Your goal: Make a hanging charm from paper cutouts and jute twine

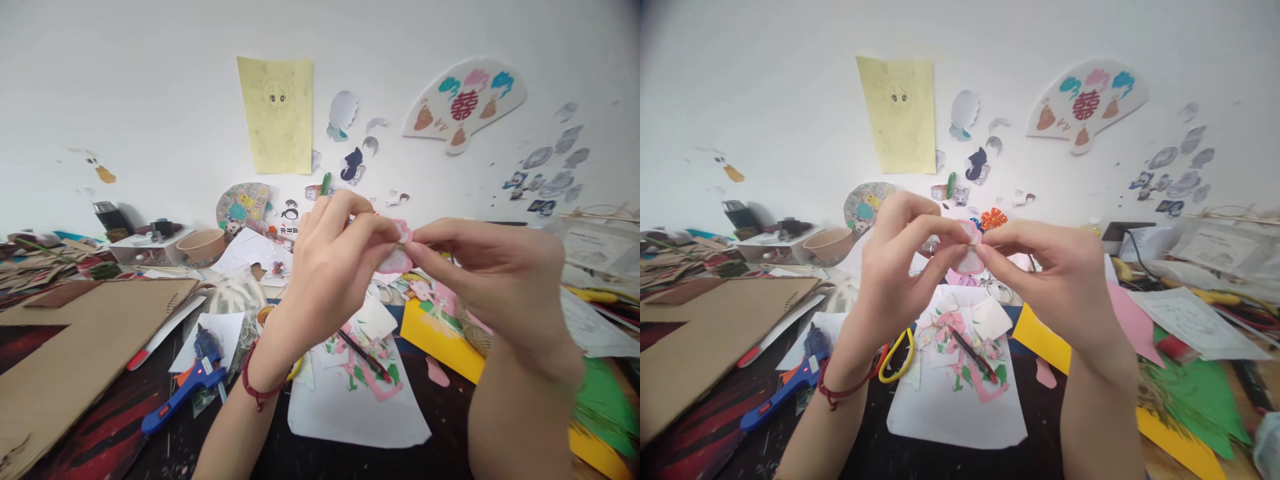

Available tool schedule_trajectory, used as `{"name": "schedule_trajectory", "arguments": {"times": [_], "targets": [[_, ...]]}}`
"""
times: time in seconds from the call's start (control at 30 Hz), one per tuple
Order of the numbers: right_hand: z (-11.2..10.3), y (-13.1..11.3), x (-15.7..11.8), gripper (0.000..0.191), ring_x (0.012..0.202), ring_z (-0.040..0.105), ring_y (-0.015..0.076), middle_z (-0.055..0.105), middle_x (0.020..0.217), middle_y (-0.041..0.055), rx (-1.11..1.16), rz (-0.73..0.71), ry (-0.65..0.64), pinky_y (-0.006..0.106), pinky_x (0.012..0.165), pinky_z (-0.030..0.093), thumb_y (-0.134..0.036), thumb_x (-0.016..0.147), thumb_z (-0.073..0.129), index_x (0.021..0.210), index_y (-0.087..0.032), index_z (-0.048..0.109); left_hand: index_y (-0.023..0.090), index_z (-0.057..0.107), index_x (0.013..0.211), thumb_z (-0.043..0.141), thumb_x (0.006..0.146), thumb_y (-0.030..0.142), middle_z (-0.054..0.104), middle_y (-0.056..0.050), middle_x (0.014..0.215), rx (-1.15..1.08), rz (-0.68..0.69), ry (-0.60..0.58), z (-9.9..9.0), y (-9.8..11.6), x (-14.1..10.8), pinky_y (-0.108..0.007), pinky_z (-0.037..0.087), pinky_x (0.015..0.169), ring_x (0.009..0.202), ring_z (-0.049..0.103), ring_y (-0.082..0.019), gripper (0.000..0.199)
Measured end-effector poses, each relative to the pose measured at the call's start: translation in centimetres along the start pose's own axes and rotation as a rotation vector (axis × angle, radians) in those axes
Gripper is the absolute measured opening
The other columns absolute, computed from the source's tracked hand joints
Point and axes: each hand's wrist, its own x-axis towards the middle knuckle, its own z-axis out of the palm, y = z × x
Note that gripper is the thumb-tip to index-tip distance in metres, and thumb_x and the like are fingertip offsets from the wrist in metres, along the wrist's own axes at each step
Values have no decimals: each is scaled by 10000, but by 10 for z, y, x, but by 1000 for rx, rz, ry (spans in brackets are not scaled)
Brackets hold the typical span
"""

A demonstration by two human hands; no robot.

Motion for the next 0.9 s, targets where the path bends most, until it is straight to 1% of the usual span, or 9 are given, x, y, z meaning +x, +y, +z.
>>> {"name": "schedule_trajectory", "arguments": {"times": [0.13,0.3,0.53,0.73,0.8,0.9], "targets": [[5,1,0,155,694,644,139,741,794,-24,19,-39,48,305,630,511,-138,806,732,870,-275,763,203,657,963,617,926,200,595,-37,952,-68,-33,10,-1,0,1,-333,483,821,881,540,-151,55],[12,-1,0,159,715,648,160,739,793,-8,29,-77,126,336,636,501,-122,802,730,859,-267,761,203,643,938,615,927,205,579,-27,913,-99,-58,28,1,1,1,-332,487,789,832,538,-143,30],[19,-4,1,123,715,642,180,724,769,-3,-12,-99,250,365,644,491,-168,824,718,833,-288,745,215,656,910,638,914,222,598,-21,861,52,-32,159,7,9,1,-336,442,750,840,554,-158,20],[27,-8,1,76,688,633,199,711,749,5,-41,-79,358,393,647,518,-252,857,698,818,-312,725,216,686,901,647,899,188,608,-15,794,158,4,345,16,15,-1,-327,413,690,742,533,-140,48],[31,-9,2,84,666,618,181,695,727,-2,-17,-70,401,378,634,512,-235,851,706,805,-302,726,214,695,906,667,883,180,622,-10,774,189,22,379,18,17,-2,-320,397,669,712,526,-132,50],[36,-10,4,130,633,582,145,663,687,-21,44,-83,470,349,617,487,-168,833,717,775,-283,731,213,696,970,663,878,154,645,-3,769,229,70,397,21,20,-4,-314,374,645,685,515,-123,114]]}}
